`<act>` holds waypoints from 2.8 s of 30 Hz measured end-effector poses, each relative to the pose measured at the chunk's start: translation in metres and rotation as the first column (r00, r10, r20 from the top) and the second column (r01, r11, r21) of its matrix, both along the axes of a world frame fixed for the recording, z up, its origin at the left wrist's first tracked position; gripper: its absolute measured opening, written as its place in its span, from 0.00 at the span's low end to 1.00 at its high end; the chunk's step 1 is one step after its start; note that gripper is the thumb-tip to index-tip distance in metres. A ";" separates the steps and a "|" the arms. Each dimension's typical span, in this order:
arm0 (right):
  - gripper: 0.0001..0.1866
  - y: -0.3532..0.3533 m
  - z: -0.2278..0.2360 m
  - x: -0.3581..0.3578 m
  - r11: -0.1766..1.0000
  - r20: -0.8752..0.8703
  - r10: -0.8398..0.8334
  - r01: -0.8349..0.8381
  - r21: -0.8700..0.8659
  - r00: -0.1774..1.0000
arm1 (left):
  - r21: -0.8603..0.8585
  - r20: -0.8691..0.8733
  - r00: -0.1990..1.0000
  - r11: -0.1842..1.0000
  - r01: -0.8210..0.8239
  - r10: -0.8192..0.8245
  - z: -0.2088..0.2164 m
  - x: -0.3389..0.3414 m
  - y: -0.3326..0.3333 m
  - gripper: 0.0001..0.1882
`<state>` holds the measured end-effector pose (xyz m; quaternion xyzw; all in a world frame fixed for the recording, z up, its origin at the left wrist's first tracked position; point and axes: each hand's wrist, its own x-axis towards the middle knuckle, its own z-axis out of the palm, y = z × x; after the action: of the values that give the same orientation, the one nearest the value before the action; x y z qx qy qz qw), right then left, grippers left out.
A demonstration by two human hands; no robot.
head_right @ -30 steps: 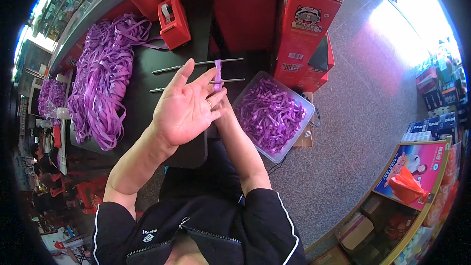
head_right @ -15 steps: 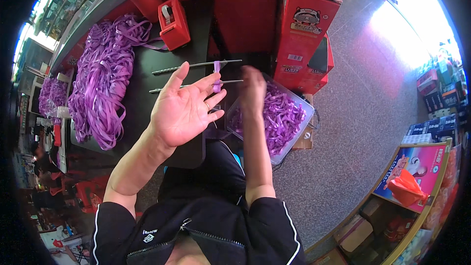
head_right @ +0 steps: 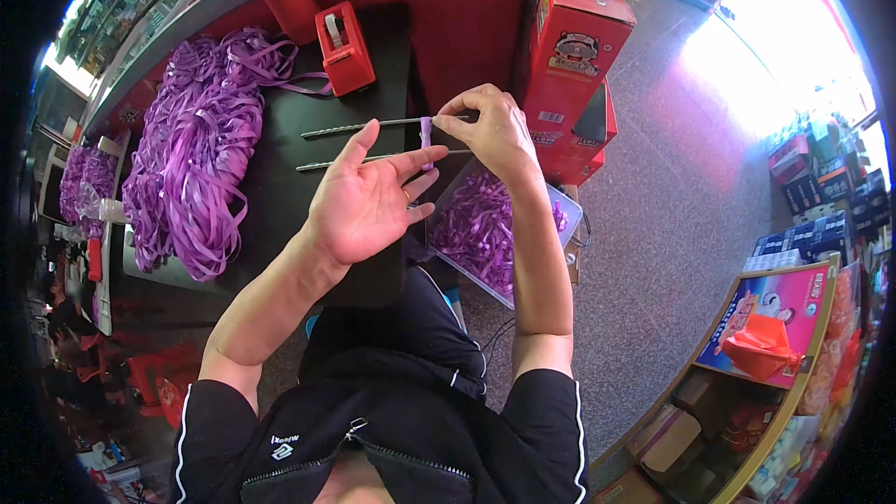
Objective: Measuring and cutting purple ribbons using metal rods as a length guide.
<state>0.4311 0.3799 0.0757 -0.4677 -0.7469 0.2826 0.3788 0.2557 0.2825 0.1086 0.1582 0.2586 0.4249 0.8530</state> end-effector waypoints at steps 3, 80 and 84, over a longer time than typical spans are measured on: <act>0.10 0.001 0.002 -0.003 1.000 -0.031 0.006 -0.007 -0.016 1.000 | -0.004 -0.012 1.000 1.000 -0.005 0.005 0.000 -0.001 -0.001 0.40; 0.10 -0.044 0.066 -0.058 0.989 0.441 -0.086 0.024 0.144 0.893 | -0.129 0.313 0.927 0.976 -0.176 0.208 -0.039 -0.005 -0.010 0.20; 0.10 -0.039 0.075 -0.057 0.997 0.414 -0.073 0.069 0.025 0.907 | -0.082 0.346 0.923 0.985 -0.149 0.169 -0.045 -0.007 -0.008 0.21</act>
<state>0.3743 0.3405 0.1506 -0.5420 -0.7941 0.1593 0.2240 0.2485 0.2746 0.0634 0.0353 0.1254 0.5070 0.8520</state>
